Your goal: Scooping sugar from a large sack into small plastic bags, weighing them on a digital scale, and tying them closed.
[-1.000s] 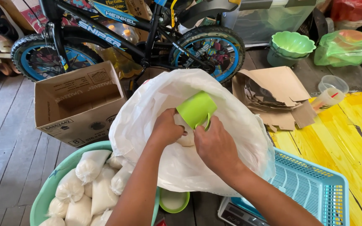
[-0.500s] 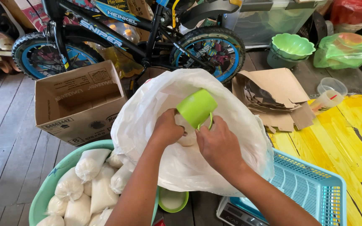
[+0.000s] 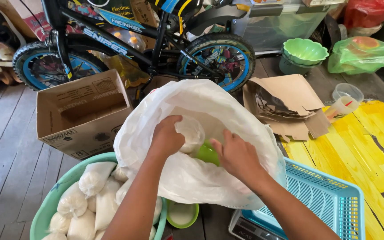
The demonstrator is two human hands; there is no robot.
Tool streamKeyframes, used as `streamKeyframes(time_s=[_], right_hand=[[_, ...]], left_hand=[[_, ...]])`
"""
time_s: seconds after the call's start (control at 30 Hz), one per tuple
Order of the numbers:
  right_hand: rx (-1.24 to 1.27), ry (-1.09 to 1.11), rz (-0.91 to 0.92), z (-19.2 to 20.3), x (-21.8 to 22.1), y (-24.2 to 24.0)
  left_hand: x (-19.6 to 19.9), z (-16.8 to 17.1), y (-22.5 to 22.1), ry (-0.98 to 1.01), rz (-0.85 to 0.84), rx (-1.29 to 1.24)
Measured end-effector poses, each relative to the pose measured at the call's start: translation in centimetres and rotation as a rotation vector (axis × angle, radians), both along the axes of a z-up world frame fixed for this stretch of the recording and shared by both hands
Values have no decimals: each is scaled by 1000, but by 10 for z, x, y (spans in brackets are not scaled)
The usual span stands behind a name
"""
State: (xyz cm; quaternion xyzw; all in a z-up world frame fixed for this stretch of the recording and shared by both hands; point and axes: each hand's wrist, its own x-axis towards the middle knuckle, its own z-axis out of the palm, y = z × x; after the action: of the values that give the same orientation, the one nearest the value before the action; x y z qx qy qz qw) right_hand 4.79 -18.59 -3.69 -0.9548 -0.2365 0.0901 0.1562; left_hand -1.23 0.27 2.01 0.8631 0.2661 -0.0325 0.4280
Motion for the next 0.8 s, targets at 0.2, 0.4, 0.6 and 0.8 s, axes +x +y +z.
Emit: streamKeyframes(time_s=[0.2, 0.4, 0.6, 0.8], right_hand=[[167, 238, 77, -24, 53, 47], [256, 47, 178, -46, 89, 60], [235, 49, 44, -36, 98, 51], [408, 49, 93, -9, 79, 35]], left_hand=[[3, -5, -4, -23, 19, -13], [18, -22, 6, 46, 24, 75], [22, -18, 3, -2, 26, 108], [31, -21, 10, -81, 61, 103]])
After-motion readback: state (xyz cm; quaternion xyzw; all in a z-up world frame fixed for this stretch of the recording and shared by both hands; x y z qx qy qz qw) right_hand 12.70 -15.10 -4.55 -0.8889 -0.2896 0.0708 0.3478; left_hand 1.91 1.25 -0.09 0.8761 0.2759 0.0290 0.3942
